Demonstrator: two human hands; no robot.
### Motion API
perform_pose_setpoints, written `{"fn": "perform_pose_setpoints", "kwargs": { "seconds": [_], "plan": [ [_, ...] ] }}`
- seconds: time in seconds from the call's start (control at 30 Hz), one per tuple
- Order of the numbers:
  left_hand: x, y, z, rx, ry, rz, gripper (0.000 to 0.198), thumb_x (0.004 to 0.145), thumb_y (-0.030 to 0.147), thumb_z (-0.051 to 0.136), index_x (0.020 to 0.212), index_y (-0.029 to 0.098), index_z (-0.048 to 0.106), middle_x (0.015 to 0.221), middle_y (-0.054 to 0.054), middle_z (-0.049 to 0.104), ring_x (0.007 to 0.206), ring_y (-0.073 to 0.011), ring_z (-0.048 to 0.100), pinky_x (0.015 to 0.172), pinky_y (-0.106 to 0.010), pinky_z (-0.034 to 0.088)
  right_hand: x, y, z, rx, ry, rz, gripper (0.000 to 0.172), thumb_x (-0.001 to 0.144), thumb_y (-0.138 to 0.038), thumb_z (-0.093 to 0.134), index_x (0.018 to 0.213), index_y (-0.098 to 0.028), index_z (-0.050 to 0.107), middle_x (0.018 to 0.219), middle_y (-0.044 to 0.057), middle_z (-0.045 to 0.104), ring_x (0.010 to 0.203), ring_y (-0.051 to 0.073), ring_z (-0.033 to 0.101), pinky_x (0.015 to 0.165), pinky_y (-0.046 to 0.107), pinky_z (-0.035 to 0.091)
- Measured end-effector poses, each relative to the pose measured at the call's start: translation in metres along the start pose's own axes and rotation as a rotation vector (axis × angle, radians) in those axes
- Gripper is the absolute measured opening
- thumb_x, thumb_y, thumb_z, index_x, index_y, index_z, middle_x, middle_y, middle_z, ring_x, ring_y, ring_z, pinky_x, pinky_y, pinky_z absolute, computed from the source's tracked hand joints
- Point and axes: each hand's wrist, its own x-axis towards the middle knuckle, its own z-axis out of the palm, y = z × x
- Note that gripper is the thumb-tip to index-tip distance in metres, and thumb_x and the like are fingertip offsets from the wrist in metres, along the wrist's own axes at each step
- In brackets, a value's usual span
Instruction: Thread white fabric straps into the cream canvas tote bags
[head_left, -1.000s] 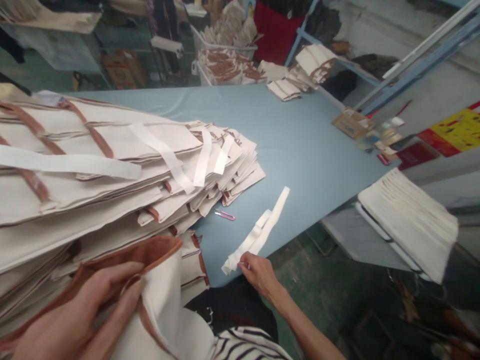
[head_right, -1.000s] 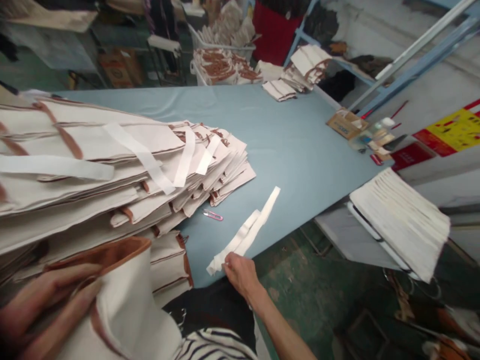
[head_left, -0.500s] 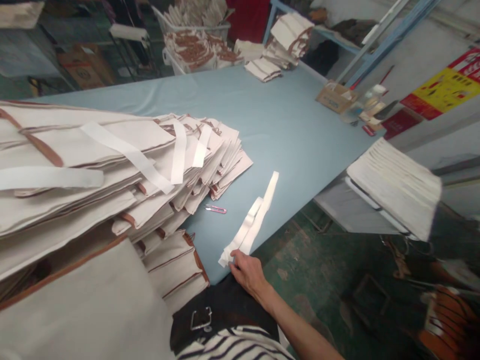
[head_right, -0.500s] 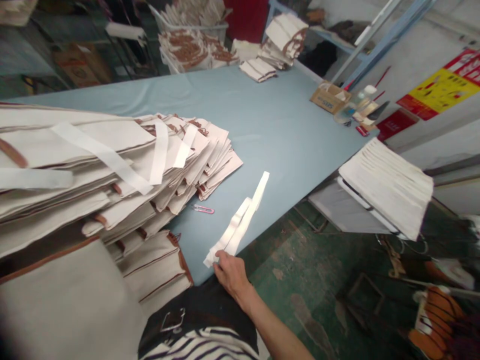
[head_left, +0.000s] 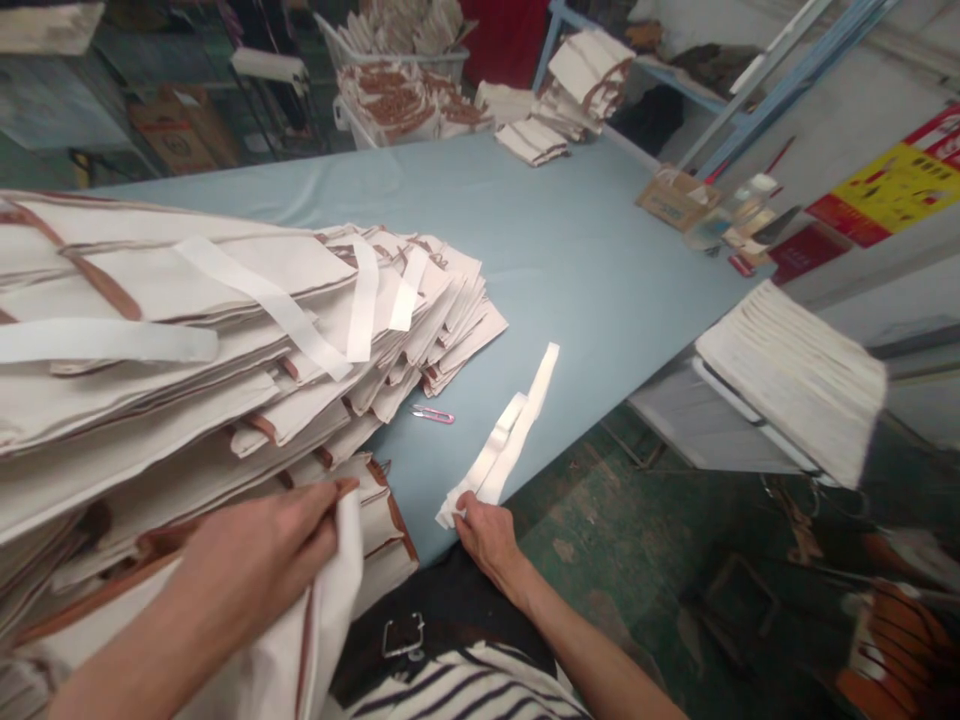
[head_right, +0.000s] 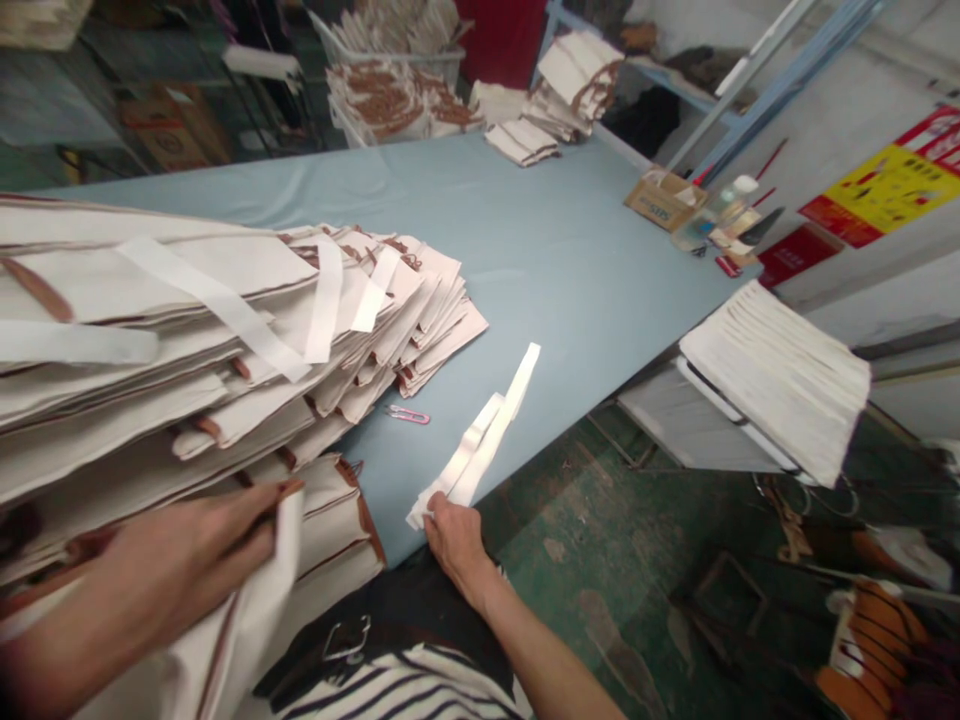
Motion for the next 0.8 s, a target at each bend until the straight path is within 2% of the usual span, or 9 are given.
{"fn": "perform_pose_setpoints", "kwargs": {
  "seconds": [0.03,0.07,0.13,0.2,0.3,0.43,0.57,0.8],
  "plan": [
    [0.014,0.012,0.013,0.035,-0.067,0.068,0.033,0.105,0.023,0.040,0.115,0.014,0.070,0.085,-0.013,0.077,0.074,-0.0275,0.074,0.067,-0.036,0.050,0.000,0.000,0.000,0.002,0.001,0.001,0.028,0.105,-0.036,0.064,0.124,-0.015,0.066,0.108,0.006,0.072,0.093,0.021,0.072,0.085,0.041,0.062],
    [0.028,0.025,0.029,0.031,-0.133,0.133,0.024,0.100,0.022,0.049,0.101,0.017,0.073,0.080,-0.010,0.077,0.072,-0.0257,0.074,0.065,-0.034,0.050,-0.001,0.001,0.000,0.006,0.003,0.001,0.029,0.105,-0.036,0.064,0.126,-0.015,0.066,0.109,0.006,0.072,0.093,0.021,0.073,0.085,0.041,0.062],
    [0.051,0.049,0.062,0.040,-0.220,0.208,0.011,0.094,0.022,0.064,0.097,0.017,0.074,0.075,-0.007,0.076,0.069,-0.0235,0.072,0.065,-0.033,0.053,-0.001,0.002,0.000,0.020,0.009,0.003,0.032,0.105,-0.036,0.064,0.131,-0.016,0.064,0.108,0.006,0.073,0.093,0.021,0.073,0.086,0.042,0.062],
    [0.066,0.063,0.092,0.046,-0.268,0.239,0.019,0.099,0.031,0.066,0.108,0.015,0.071,0.077,-0.002,0.073,0.066,-0.0186,0.070,0.067,-0.034,0.058,-0.001,0.003,0.000,0.036,0.014,0.006,0.035,0.105,-0.036,0.063,0.134,-0.016,0.062,0.107,0.006,0.073,0.093,0.021,0.073,0.087,0.043,0.062],
    [0.081,0.068,0.122,0.030,-0.277,0.279,0.032,0.105,0.037,0.062,0.128,0.015,0.065,0.095,-0.003,0.074,0.078,-0.0178,0.072,0.076,-0.038,0.062,0.001,0.006,0.001,0.066,0.019,0.008,0.035,0.105,-0.037,0.063,0.133,-0.016,0.062,0.106,0.006,0.073,0.093,0.021,0.073,0.088,0.044,0.062],
    [0.094,0.064,0.146,0.028,-0.315,0.295,0.034,0.105,0.035,0.063,0.134,0.016,0.063,0.106,-0.006,0.074,0.086,-0.0194,0.074,0.080,-0.040,0.064,0.003,0.010,0.004,0.106,0.022,0.003,0.034,0.105,-0.037,0.063,0.131,-0.016,0.063,0.108,0.006,0.073,0.093,0.021,0.073,0.087,0.043,0.062],
    [0.097,0.063,0.164,0.058,-0.365,0.260,0.036,0.104,0.035,0.063,0.135,0.017,0.062,0.110,-0.007,0.074,0.089,-0.0205,0.074,0.082,-0.042,0.064,0.001,0.013,0.008,0.145,0.024,-0.008,0.035,0.105,-0.038,0.063,0.133,-0.016,0.062,0.112,0.007,0.072,0.096,0.022,0.072,0.088,0.044,0.061],
    [0.092,0.058,0.166,0.068,-0.412,0.241,0.037,0.105,0.037,0.063,0.137,0.017,0.061,0.113,-0.008,0.073,0.090,-0.0208,0.074,0.082,-0.042,0.064,-0.005,0.010,0.012,0.187,0.022,0.001,0.032,0.105,-0.035,0.063,0.131,-0.016,0.063,0.115,0.008,0.072,0.100,0.023,0.072,0.091,0.045,0.061]
  ]
}}
